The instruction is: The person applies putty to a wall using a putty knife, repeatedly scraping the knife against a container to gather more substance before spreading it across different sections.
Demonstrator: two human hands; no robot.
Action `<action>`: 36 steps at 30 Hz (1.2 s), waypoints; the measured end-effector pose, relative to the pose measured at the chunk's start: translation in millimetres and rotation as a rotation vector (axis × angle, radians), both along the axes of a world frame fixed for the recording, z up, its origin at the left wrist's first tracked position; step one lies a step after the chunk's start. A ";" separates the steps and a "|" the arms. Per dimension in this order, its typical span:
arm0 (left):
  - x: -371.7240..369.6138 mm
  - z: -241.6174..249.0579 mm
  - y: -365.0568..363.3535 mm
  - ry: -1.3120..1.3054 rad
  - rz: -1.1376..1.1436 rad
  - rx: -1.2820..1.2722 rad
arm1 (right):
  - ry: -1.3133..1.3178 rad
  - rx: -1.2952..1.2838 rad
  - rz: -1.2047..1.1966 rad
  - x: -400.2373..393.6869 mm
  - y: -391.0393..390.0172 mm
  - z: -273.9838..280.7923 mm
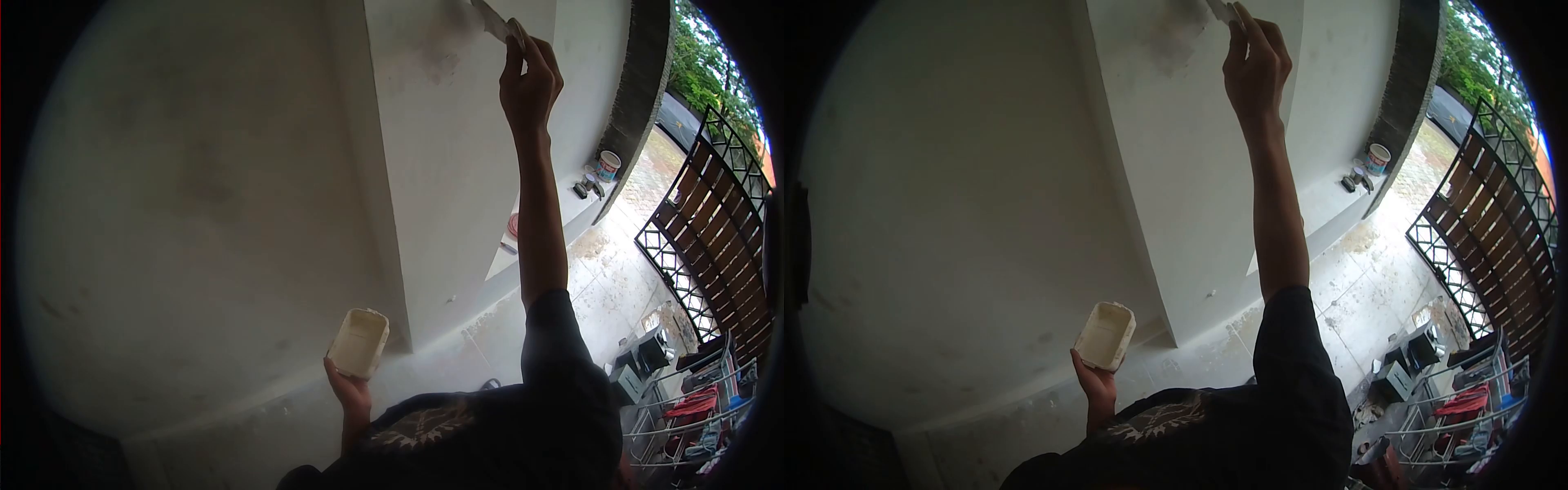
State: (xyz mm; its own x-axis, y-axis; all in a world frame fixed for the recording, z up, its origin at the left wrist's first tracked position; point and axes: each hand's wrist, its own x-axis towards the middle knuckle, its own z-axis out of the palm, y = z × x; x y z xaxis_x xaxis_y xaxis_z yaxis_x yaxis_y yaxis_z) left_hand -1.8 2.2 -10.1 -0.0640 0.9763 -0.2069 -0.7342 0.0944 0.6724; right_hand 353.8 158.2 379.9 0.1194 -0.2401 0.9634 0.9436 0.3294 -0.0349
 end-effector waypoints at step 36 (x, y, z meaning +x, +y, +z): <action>-1.5 4.7 -5.2 0.001 -0.004 -0.012 | -0.247 -0.309 0.113 -91.3 5.7 -130.7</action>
State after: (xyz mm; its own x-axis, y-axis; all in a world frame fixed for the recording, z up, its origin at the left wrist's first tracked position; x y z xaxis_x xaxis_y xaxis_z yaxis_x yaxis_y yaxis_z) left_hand -3.3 -3.0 -5.4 -0.0606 0.9739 -0.2185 -0.7329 0.1052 0.6722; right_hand 262.4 163.9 249.3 -0.1159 0.0665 0.9910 0.8946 0.4406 0.0751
